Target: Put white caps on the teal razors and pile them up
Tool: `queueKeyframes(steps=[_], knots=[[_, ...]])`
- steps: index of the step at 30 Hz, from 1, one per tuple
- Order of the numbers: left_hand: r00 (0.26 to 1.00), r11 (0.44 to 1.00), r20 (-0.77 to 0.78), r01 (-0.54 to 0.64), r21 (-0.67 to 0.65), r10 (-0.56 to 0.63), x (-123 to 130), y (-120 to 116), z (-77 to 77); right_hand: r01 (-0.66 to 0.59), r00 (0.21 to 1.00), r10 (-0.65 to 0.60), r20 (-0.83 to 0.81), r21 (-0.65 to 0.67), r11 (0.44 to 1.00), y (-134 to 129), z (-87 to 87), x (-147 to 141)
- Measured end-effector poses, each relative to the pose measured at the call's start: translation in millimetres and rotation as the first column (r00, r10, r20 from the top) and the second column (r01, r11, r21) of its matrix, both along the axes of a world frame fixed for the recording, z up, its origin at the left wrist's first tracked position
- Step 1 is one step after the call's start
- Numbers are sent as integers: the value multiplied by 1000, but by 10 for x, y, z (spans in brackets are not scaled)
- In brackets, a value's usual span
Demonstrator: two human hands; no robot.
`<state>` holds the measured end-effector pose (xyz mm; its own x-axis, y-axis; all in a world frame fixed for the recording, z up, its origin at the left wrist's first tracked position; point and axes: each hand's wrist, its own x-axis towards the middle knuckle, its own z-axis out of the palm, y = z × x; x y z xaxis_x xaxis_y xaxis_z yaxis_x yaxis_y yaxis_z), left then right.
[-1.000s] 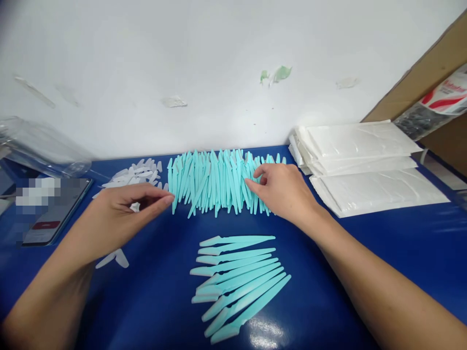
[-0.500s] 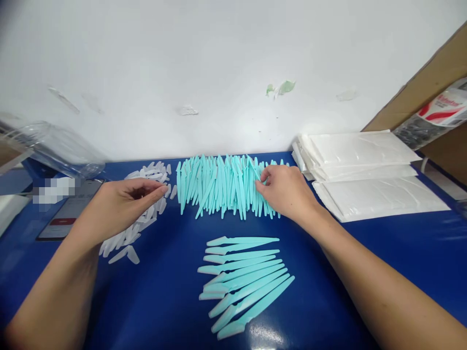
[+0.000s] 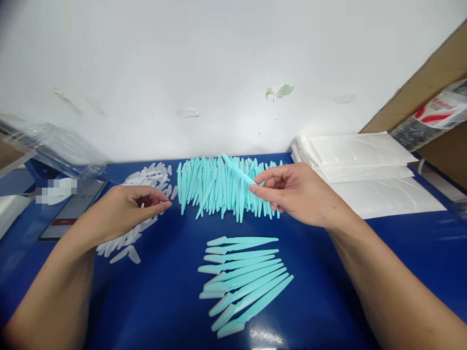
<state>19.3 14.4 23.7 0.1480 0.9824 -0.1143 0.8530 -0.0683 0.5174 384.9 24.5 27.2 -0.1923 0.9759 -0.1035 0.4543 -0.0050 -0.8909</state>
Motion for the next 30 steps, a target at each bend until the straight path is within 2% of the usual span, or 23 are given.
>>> queueKeyframes(steps=[5,9,14,17,20,22,25,27,30], knots=[[998,998,42,53,36,-55,101,-23,-33,-20,1000,20,-17,-4,1000,54,-146,-17],[992,994,53,111,14,-112,182,-44,-87,-38,998,38,-40,12,999,62,-294,-42],[978,980,61,199,3,-199,298,-66,-132,19,999,-17,-46,43,999,47,-385,-38],[988,988,49,148,38,-150,238,-42,-105,67,992,-66,-107,-1,998,50,-376,-28],[1000,996,23,-8,92,6,34,-3,-38,82,964,-101,-246,-89,993,56,-360,-22],[995,993,-28,-90,78,92,-137,17,8,43,939,-92,-331,-152,987,57,-361,-13],[987,995,-133,-92,-39,86,-320,31,38,-94,927,-9,-374,-255,962,46,-364,12],[987,993,-153,-64,-97,48,-343,38,21,-200,927,85,-365,-291,936,31,-353,26],[981,994,-194,-51,-99,31,-257,54,-38,-278,933,199,-299,-251,927,5,-315,25]])
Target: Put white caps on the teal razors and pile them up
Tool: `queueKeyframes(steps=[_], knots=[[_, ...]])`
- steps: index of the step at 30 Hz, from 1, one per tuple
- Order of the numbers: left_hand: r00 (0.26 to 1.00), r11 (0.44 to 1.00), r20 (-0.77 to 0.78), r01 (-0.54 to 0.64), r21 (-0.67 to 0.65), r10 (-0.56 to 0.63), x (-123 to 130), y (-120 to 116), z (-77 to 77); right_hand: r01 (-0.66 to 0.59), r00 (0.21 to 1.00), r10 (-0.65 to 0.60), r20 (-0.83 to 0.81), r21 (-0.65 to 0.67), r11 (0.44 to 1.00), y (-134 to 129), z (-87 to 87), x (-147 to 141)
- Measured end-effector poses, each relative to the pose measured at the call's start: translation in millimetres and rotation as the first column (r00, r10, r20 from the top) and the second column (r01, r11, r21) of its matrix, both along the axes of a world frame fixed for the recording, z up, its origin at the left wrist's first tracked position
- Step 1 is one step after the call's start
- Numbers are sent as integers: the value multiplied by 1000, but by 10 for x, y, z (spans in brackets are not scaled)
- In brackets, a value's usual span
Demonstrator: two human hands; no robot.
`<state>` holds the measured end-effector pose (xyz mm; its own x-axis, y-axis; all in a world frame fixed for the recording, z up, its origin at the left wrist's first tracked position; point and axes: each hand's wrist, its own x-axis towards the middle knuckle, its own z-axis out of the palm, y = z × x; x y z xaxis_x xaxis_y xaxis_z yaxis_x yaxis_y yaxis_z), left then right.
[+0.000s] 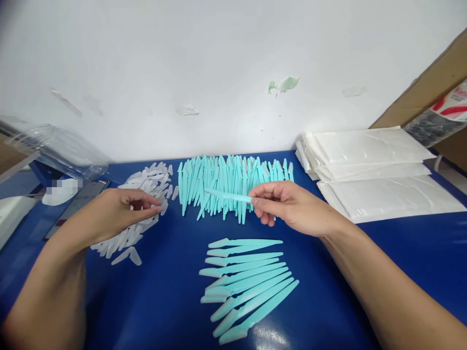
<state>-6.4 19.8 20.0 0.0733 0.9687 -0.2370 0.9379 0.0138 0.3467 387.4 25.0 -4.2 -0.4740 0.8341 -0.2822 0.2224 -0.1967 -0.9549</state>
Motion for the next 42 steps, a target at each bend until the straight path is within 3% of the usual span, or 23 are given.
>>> queueKeyframes(steps=[5,12,14,16,19,22,28,36,42], knots=[[975,999,-221,19,28,-12,182,21,-74,-42,987,31,155,74,996,-42,66,-42],[950,1000,-311,3,8,-1,285,-40,-6,-80,966,56,253,88,993,-68,96,-68],[977,999,-215,10,47,0,273,-75,30,-101,959,72,275,92,991,-73,106,-70],[999,998,12,48,43,-48,271,-115,52,-123,955,93,283,93,988,-80,116,-71],[911,978,391,183,-97,-132,336,-169,42,-148,952,118,282,90,985,-88,120,-69],[826,955,551,244,-169,-113,440,-195,-10,-170,946,139,292,81,982,-95,105,-60],[807,964,590,174,-200,-24,470,-178,-89,-189,936,157,314,73,979,-109,67,-29],[836,965,545,193,-176,-68,471,-182,-74,-194,939,167,301,64,979,-110,91,-41],[817,956,567,241,-169,-106,667,-229,-86,-202,945,186,269,34,979,-137,98,-74]])
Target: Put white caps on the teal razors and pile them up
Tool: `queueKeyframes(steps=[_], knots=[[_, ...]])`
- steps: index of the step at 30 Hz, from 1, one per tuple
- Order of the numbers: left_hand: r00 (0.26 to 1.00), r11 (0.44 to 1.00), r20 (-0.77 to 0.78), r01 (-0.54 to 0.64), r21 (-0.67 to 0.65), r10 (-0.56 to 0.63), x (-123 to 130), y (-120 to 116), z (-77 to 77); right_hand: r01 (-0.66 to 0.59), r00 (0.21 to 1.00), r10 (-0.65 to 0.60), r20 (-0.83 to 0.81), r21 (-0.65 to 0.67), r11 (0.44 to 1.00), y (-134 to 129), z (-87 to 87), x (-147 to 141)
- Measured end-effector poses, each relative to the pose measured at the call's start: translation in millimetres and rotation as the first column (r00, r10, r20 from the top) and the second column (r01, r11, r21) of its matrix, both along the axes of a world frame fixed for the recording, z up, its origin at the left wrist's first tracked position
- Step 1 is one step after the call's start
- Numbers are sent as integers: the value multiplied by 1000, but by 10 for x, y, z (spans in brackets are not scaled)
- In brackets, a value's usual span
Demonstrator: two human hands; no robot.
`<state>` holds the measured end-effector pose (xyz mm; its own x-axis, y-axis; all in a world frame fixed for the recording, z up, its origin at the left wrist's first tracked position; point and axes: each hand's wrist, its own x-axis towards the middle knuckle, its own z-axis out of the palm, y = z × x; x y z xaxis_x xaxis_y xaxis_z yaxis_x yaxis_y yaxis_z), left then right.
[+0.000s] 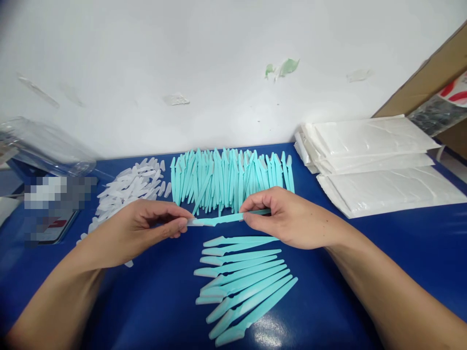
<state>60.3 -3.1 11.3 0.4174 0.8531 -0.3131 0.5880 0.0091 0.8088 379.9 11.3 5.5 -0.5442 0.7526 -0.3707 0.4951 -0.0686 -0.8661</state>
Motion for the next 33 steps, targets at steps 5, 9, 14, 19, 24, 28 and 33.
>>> queueKeyframes(steps=[5,9,14,19,24,28,33], knots=[[998,998,44,34,47,-36,141,-65,-34,-22,1000,22,-17,-33,999,-18,11,-46],[999,999,50,14,50,-17,177,-85,-76,-10,1000,9,-16,-37,999,-17,11,-58],[999,995,24,46,94,-48,197,-97,-51,-36,999,36,4,3,999,-34,52,-62],[983,985,-91,163,50,-158,244,-131,-10,-150,981,120,152,207,967,-114,60,-61],[964,963,-96,255,86,-247,318,-196,-35,-240,952,185,244,220,946,-190,37,-24],[968,964,-123,232,133,-216,286,-189,0,-225,916,136,376,203,953,-193,74,58],[988,965,-151,0,262,41,25,-36,98,106,899,-266,349,414,904,-39,86,59]])
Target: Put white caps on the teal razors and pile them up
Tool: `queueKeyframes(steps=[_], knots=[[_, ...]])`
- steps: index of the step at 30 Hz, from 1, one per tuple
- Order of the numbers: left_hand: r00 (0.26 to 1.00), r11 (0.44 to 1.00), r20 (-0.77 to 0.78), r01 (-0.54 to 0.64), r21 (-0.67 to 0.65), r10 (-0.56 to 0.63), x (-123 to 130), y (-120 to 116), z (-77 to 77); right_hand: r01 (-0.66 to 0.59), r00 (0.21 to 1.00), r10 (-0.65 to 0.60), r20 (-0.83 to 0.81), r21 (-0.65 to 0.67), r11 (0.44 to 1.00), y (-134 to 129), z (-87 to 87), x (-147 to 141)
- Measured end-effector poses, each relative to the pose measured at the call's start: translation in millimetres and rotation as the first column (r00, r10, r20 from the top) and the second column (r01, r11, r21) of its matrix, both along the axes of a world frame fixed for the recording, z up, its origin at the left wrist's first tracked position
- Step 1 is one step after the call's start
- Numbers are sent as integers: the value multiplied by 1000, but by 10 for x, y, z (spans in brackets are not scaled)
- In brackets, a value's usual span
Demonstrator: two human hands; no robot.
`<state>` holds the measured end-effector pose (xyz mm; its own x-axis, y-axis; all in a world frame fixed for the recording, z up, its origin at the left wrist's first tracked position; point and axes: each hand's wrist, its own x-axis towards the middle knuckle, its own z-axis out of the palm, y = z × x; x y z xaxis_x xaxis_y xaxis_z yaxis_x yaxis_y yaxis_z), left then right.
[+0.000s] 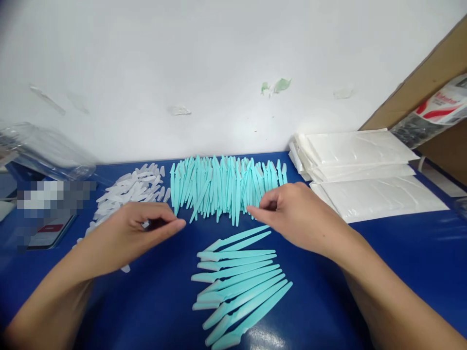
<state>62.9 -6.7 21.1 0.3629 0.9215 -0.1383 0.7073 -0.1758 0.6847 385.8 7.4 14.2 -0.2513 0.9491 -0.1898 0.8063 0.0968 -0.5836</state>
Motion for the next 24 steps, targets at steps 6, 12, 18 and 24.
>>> queueKeyframes(steps=[6,12,18,24], knots=[[943,941,-89,-306,145,321,-400,170,30,111,994,-111,-9,33,993,198,-116,-316],[896,950,-318,-299,88,311,-685,219,78,153,971,-181,-156,-177,972,260,-241,-370],[845,954,-453,-299,38,283,-750,240,81,207,920,-239,-310,-132,969,238,-217,-220],[735,943,-629,-332,-9,252,-673,254,45,-42,879,-70,-472,-223,974,111,-46,-68]])
